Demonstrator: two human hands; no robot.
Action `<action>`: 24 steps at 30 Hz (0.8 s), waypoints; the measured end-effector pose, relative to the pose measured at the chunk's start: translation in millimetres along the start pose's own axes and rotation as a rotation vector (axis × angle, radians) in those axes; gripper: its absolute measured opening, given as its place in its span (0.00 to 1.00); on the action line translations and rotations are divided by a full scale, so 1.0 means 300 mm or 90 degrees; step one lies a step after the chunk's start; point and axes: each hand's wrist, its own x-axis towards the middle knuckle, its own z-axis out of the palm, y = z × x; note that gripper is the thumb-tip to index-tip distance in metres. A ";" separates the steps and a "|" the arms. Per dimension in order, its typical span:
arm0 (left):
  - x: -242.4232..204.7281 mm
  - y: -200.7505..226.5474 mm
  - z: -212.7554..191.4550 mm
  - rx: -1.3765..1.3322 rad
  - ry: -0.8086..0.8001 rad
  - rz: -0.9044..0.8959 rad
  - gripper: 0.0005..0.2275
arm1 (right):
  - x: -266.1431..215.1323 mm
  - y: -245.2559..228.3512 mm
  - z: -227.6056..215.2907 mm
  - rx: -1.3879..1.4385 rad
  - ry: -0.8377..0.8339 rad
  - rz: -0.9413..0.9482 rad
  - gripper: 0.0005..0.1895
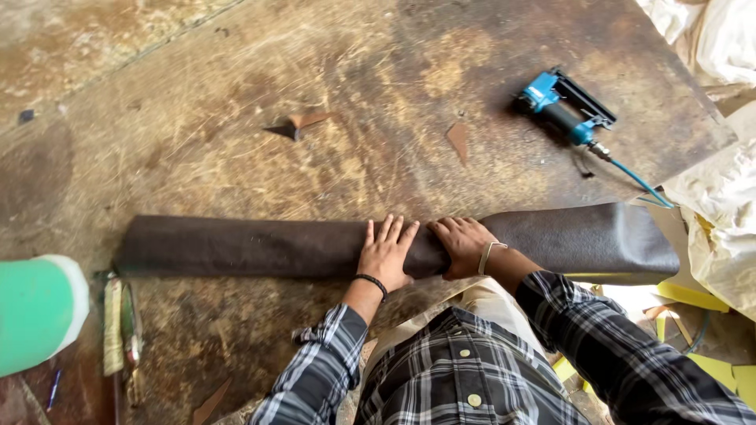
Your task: The person staples dark brown fabric onto a long wooden frame using a pneumatic staple gun. They repeatedly pull, fold, and smooth the fabric while driving staples along the edges, then hammer down protruding staples and trim excess material with scissors.
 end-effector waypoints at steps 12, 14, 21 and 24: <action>0.175 0.297 0.038 -0.007 -0.071 -0.212 0.50 | 0.035 1.138 -0.109 0.049 0.363 0.157 0.48; 0.153 0.341 0.045 -0.016 -0.079 -0.262 0.51 | 0.058 1.219 -0.118 0.023 0.259 0.163 0.45; 0.117 0.365 0.079 -0.062 -0.099 -0.398 0.51 | 0.124 1.520 -0.231 0.081 0.302 0.229 0.30; 0.120 0.383 0.134 -0.073 -0.068 -0.422 0.51 | 0.078 1.601 -0.186 0.164 0.462 0.222 0.22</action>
